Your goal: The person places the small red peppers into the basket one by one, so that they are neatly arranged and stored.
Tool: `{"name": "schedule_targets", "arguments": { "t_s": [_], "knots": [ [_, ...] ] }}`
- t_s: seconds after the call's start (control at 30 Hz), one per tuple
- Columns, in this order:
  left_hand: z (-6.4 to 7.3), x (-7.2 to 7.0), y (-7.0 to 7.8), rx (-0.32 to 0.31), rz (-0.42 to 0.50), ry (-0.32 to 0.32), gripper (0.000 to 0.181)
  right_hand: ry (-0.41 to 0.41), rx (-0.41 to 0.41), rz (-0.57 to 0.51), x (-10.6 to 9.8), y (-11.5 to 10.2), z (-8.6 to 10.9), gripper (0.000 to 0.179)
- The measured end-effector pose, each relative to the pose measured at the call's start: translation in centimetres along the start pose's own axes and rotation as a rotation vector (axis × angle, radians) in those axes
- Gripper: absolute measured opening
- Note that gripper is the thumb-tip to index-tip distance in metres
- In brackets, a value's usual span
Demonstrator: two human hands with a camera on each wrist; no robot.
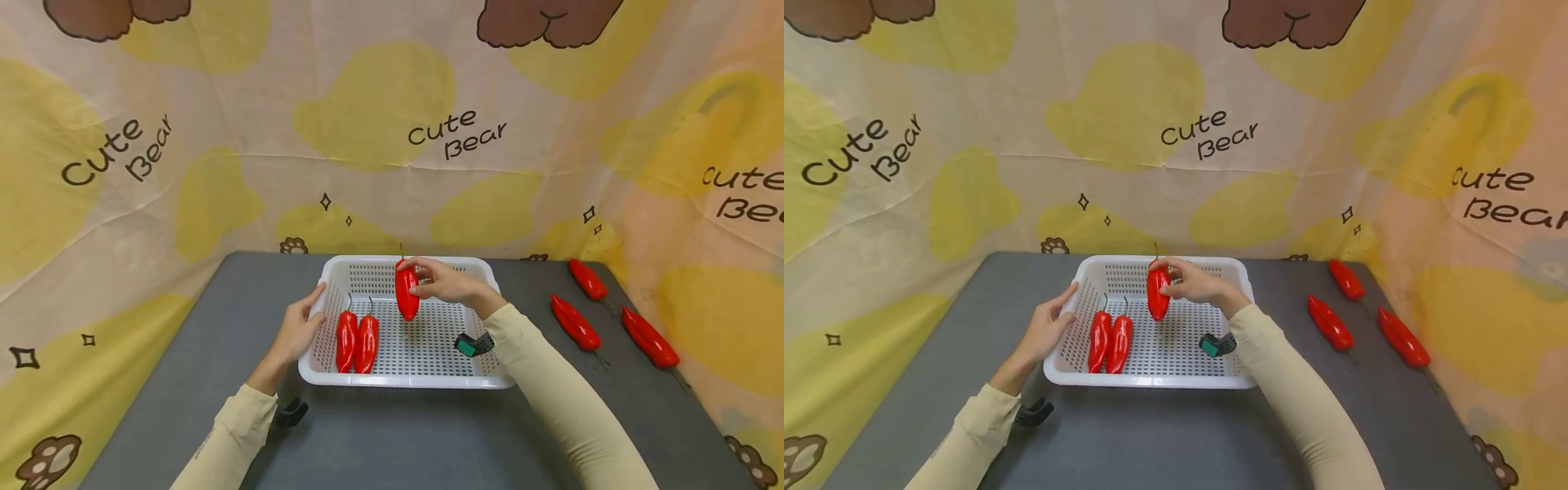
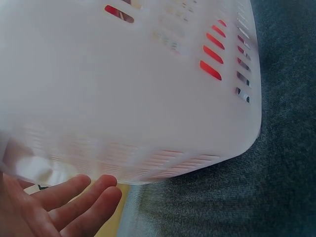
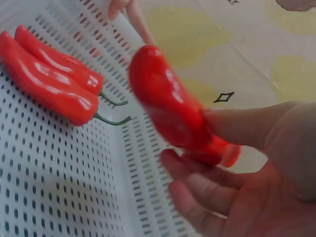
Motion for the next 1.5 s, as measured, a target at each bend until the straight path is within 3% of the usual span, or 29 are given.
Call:
{"name": "schedule_targets", "arguments": {
  "t_s": [0.27,0.43,0.6,0.97,1.27,1.5],
  "knots": [
    [0.0,0.4,0.0,0.003,0.049,-0.013,0.063,0.014,0.083,-0.031,0.5,1.9,0.0,0.045],
    [-0.1,0.2,-0.1,0.013,0.047,-0.014,0.063,0.013,0.072,-0.060,0.6,2.6,-0.2,0.045],
    [-0.1,-0.2,-0.3,0.016,0.040,-0.016,0.063,-0.042,0.023,-0.078,1.2,2.8,-0.5,0.045],
    [-0.2,-0.1,-0.2,0.016,0.016,-0.007,0.063,-0.116,0.100,0.038,2.6,3.0,0.2,0.062],
    [0.0,0.4,-0.2,0.012,0.006,-0.008,0.062,-0.242,0.068,0.154,3.9,3.5,0.3,0.054],
    [-0.2,0.4,0.1,0.027,0.012,-0.002,0.062,-0.244,0.027,0.180,4.0,3.5,0.1,0.052]
  ]
}}
Point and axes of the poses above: each hand's wrist, its own z-axis away from the middle knuckle, its own x-axis out of the palm, y = z × x, the point moved 5 cm from there along -z, towards the middle knuckle, and after that the axes turned 15 degrees about -x, right-handed, at the moved point
